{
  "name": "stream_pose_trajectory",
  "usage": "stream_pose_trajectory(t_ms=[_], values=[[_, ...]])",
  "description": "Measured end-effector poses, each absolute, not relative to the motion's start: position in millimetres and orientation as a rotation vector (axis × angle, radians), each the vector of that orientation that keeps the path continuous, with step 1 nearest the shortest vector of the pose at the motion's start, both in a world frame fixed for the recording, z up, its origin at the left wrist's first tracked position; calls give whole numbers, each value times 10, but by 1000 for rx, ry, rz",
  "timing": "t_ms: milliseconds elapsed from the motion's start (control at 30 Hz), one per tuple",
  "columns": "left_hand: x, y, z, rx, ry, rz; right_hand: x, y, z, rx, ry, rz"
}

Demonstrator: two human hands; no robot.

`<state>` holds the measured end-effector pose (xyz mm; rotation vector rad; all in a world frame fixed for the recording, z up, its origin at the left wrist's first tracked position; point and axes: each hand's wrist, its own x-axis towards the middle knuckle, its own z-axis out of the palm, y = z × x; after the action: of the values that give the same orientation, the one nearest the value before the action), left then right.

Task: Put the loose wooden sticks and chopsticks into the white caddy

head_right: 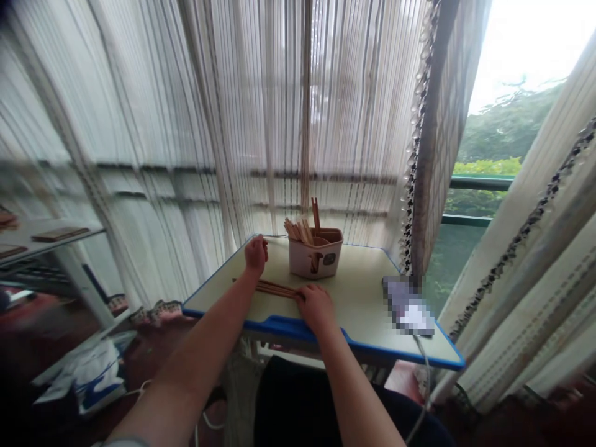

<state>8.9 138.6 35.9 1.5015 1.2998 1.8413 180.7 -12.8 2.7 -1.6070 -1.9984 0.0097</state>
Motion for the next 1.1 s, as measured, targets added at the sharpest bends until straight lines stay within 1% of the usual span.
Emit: stream_pose_trajectory(t_ms=[33,100,167,233,267,433,667,900,1100], values=[[93,1322,367,1577,1330,1816,1808,-121,21,-1635,-1973,0],[113,1176,353,1825,1439,1647,1815,-108,7,-1713,-1913,-13],[142,1015,304,2288,1620,1182,1829,-100,-2,-1803,-1839,-47],[163,850,235,2468,1646,923,1845,-106,-2,-1896,-1754,-101],[167,773,200,2512,1645,853,1853,-114,1,-1942,-1709,-131],[163,515,122,2606,1733,676,1884,-167,25,-2094,-1538,-190],[232,441,173,2690,1810,519,1921,-171,37,-2122,-1485,-167],[253,418,167,2787,1805,460,1940,-147,11,-2117,-1435,-147],[275,426,142,2802,1856,515,1965,-133,-11,-2083,-1442,-114]])
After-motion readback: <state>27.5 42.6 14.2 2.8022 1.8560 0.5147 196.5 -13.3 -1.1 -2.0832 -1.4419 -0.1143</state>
